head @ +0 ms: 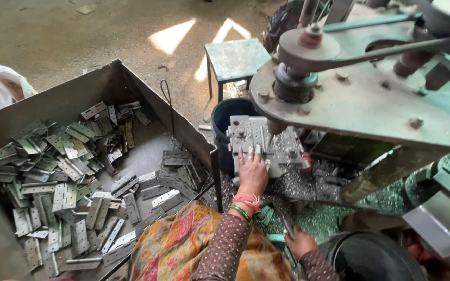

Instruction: The person repeatedly picks up metal hinge pieces from a bin, places them into a manual punching machine, and operates the lever to process them. The processed pieces are then dropped back into the bin.

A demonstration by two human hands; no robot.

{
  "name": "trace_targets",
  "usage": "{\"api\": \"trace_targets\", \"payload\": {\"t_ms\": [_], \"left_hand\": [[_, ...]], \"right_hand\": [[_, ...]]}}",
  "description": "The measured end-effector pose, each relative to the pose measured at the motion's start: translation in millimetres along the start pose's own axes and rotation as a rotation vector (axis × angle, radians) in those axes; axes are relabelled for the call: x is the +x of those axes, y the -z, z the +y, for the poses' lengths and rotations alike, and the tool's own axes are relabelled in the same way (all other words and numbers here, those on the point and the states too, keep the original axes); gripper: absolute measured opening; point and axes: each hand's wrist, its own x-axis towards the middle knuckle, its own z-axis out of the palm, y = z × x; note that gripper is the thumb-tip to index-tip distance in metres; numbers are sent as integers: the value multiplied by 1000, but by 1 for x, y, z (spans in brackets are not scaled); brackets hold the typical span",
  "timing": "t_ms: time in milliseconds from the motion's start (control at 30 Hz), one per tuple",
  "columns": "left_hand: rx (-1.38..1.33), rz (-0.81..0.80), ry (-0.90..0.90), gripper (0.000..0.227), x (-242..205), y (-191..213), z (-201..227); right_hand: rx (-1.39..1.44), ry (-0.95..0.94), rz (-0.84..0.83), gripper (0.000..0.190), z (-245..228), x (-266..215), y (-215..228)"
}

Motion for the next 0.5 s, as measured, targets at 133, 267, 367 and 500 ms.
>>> {"api": "trace_targets", "payload": {"t_ms": [133,267,367,500], "left_hand": [[18,-159,-27,37,19,2,-6],[-45,-197,39,39,34,2,-3],[25,-123,12,38,35,12,-7],[-10,-75,-76,34,8,31,-9]], "right_hand": [[-38,-81,-210,48,0,34,31],[-112,-100,-271,46,-5,35,43],[44,-240,-283,43,-12,16,22],[-134,-79,-19,58,-2,4,-1]]}}
